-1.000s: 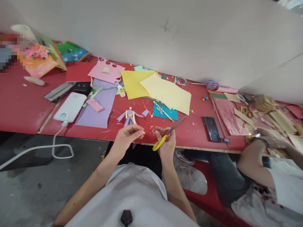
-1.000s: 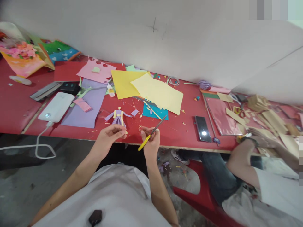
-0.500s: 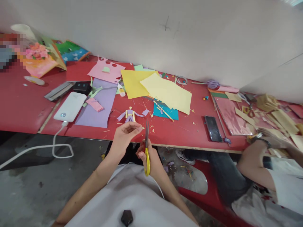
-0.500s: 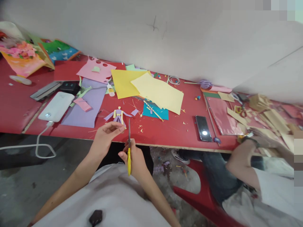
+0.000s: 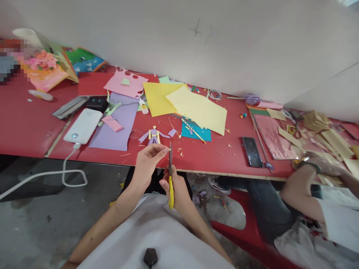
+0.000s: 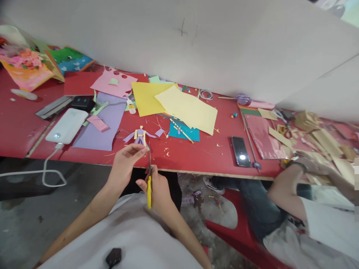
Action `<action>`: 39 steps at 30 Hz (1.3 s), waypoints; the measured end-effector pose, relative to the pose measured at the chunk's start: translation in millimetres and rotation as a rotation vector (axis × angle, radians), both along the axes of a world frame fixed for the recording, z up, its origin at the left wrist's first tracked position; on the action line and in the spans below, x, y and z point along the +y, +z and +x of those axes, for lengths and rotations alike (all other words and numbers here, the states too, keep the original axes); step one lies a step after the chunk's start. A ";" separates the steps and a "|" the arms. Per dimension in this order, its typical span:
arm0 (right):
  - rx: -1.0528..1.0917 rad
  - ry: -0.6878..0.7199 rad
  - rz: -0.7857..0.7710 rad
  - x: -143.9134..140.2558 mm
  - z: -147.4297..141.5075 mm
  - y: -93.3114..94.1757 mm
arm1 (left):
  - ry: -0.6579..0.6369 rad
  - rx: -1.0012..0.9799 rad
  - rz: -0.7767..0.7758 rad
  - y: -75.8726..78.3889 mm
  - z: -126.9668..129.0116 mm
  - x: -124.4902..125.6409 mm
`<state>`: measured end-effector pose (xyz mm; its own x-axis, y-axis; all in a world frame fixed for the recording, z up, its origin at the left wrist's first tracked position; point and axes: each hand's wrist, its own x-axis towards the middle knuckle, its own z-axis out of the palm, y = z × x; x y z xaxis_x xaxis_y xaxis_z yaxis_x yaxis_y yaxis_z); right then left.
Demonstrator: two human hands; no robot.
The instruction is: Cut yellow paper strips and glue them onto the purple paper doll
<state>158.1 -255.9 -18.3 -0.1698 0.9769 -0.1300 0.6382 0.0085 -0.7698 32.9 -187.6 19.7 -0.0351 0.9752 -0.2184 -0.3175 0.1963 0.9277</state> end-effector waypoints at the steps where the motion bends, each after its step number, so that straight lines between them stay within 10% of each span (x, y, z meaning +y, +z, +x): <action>1: -0.008 0.000 0.003 -0.2 -0.3 0.2 | -0.002 0.004 -0.002 -0.1 0.0 0.0; 39: -0.126 0.058 -0.059 -2.0 7.5 7.8 | -0.119 0.149 0.071 5.8 -11.2 0.3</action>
<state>165.7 -257.9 -10.6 -0.2041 0.9559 -0.2111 0.7298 0.0049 -0.6836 21.7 -187.3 25.5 0.0541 0.9872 -0.1499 -0.1541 0.1566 0.9756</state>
